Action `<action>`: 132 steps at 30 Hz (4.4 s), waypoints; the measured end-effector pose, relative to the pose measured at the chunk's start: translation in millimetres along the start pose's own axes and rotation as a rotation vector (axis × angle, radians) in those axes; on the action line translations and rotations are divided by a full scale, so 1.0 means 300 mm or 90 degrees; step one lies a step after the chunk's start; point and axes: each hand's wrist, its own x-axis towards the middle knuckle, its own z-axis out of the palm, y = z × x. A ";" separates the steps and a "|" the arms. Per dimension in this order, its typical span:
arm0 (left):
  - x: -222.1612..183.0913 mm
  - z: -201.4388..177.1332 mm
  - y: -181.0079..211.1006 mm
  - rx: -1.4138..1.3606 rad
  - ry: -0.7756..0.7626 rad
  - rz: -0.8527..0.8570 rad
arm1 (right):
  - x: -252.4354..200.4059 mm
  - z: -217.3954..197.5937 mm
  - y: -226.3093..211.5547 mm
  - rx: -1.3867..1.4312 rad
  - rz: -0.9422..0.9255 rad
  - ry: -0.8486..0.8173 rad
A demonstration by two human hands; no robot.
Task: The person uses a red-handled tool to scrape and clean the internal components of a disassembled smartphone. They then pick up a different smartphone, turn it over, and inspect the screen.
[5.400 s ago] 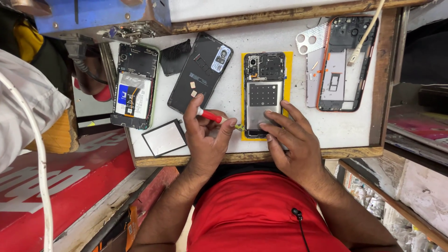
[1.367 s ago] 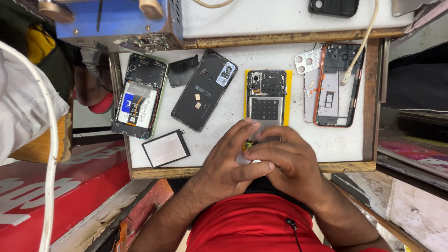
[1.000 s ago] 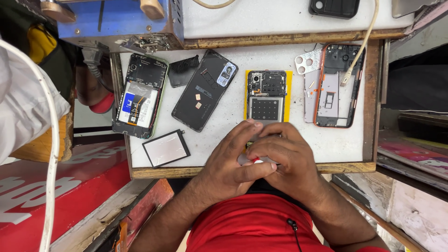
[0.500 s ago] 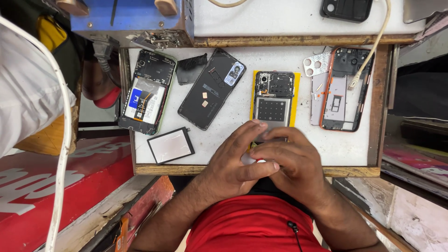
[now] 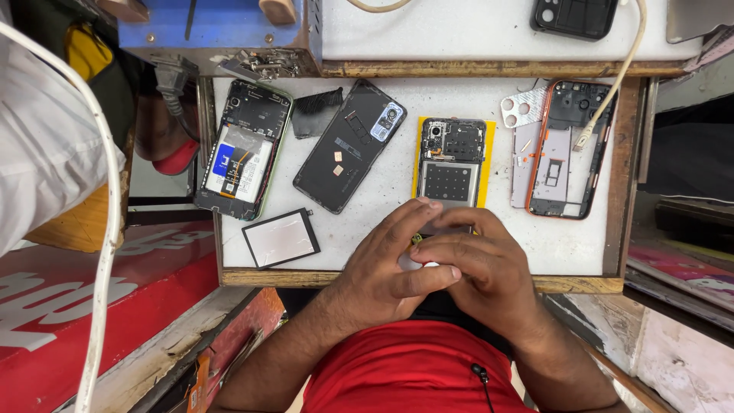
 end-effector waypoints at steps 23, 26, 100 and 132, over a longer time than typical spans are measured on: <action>-0.026 -0.018 -0.010 0.054 0.053 -0.088 | -0.022 -0.014 0.020 -0.034 0.004 0.071; -0.048 -0.093 -0.066 0.111 0.193 -0.186 | -0.055 -0.019 0.053 -0.038 0.019 0.107; 0.070 0.122 0.023 -0.020 0.146 0.019 | -0.194 0.000 0.217 -0.087 0.081 0.102; 0.181 0.062 0.001 0.069 0.173 0.080 | -0.149 -0.012 0.184 -0.128 0.084 0.093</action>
